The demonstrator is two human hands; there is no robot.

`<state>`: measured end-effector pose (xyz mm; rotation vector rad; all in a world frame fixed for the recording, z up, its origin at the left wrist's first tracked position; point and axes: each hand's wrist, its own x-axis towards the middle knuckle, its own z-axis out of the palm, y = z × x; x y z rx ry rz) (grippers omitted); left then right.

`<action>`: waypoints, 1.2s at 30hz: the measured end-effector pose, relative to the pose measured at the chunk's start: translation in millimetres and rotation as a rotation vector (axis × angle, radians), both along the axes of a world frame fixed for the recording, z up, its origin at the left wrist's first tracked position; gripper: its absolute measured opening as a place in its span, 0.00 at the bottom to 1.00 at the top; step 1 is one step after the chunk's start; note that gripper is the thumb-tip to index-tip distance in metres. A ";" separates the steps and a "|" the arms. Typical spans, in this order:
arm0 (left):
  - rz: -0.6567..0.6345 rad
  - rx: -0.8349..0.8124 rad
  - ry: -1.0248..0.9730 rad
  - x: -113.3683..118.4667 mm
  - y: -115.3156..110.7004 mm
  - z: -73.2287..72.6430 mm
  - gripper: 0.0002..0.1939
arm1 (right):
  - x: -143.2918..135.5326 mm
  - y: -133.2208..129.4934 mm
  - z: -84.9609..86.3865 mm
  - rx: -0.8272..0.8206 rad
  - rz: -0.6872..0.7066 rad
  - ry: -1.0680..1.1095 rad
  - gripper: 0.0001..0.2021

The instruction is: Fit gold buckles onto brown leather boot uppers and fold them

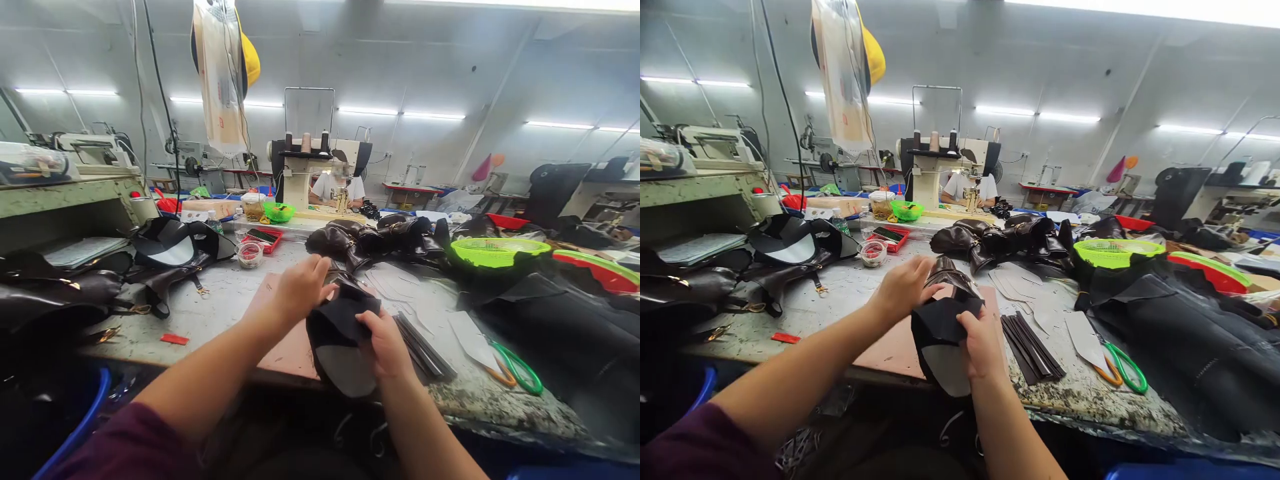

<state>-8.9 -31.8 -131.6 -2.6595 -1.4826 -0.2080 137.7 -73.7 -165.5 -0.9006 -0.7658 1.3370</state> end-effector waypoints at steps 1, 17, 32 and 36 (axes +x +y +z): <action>-0.075 0.016 0.002 -3.1 -13.6 -16.0 0.13 | -1.6 -3.2 -1.9 -0.028 -0.006 0.037 0.12; -0.009 -0.061 -0.482 0.7 -36.5 -88.8 0.15 | -1.8 -9.9 -17.7 0.145 -0.084 -0.437 0.09; 0.266 -0.290 -1.227 6.1 -22.1 -84.4 0.19 | 4.0 -26.0 -60.5 0.487 -0.151 -1.366 0.07; 0.284 -0.378 -1.217 -0.9 -25.8 -84.2 0.16 | 4.8 -26.2 -64.4 0.459 -0.160 -1.402 0.04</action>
